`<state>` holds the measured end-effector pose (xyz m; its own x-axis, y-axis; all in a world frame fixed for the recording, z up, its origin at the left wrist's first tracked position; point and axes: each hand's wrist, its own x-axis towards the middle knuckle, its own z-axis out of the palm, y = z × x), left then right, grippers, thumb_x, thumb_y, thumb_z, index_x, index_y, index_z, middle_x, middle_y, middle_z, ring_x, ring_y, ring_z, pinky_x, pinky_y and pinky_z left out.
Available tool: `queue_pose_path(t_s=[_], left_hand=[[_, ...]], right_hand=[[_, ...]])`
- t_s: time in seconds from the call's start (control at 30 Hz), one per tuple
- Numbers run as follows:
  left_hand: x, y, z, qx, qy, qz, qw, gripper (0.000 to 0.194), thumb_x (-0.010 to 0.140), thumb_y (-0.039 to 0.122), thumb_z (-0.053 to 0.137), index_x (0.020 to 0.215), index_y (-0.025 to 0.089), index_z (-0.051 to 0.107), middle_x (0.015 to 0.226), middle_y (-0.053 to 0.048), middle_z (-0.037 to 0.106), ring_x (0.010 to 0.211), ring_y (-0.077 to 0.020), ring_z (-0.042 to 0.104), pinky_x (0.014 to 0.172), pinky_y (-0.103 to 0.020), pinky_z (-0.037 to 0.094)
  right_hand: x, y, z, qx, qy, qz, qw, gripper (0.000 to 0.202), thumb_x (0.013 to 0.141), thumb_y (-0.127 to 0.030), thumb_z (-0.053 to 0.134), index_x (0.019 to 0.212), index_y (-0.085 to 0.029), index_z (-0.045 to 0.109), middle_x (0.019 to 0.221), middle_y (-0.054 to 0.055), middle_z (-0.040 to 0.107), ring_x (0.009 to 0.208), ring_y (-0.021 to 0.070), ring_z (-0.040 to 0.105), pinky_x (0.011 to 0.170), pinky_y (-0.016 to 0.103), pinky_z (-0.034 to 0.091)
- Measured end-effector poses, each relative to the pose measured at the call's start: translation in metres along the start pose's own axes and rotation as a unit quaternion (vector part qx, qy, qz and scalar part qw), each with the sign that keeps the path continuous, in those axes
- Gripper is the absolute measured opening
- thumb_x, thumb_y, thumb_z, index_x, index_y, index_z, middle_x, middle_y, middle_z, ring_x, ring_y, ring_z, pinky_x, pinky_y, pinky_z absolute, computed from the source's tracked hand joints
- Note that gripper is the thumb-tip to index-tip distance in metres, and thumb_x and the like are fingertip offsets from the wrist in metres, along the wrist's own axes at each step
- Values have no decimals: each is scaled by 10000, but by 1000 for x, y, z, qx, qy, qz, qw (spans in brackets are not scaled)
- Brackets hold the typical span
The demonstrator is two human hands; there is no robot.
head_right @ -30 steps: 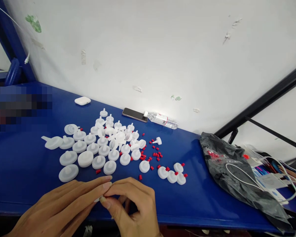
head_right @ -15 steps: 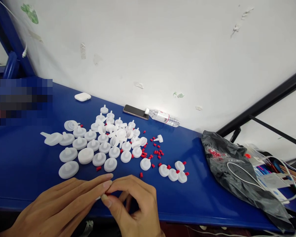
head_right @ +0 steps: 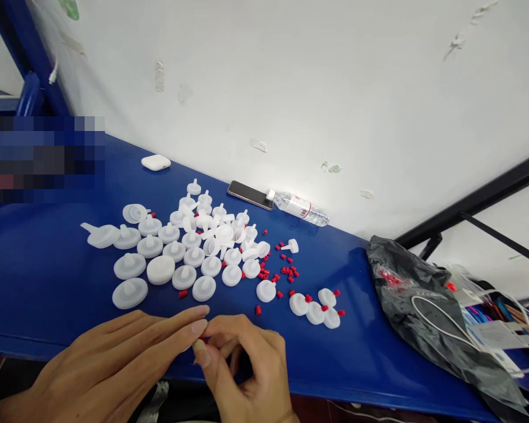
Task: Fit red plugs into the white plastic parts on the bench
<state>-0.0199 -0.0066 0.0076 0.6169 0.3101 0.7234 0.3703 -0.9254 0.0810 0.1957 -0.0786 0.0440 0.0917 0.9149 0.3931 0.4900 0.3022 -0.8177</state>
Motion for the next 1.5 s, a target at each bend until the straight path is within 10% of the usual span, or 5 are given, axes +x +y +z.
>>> queue_pose_path(t_s=[1.5], left_hand=[[10,-1,-14,19,-43,31,998,576,1081,48,350,1617,178,515,1523,-21,720,1187,-138,781,1075,-246,540]], right_hand=[[-8,-11,10,-17,58,39,997,142,1073,-362,708,1006,-288,809,647,-58,728,516,119,603,609,280,482]])
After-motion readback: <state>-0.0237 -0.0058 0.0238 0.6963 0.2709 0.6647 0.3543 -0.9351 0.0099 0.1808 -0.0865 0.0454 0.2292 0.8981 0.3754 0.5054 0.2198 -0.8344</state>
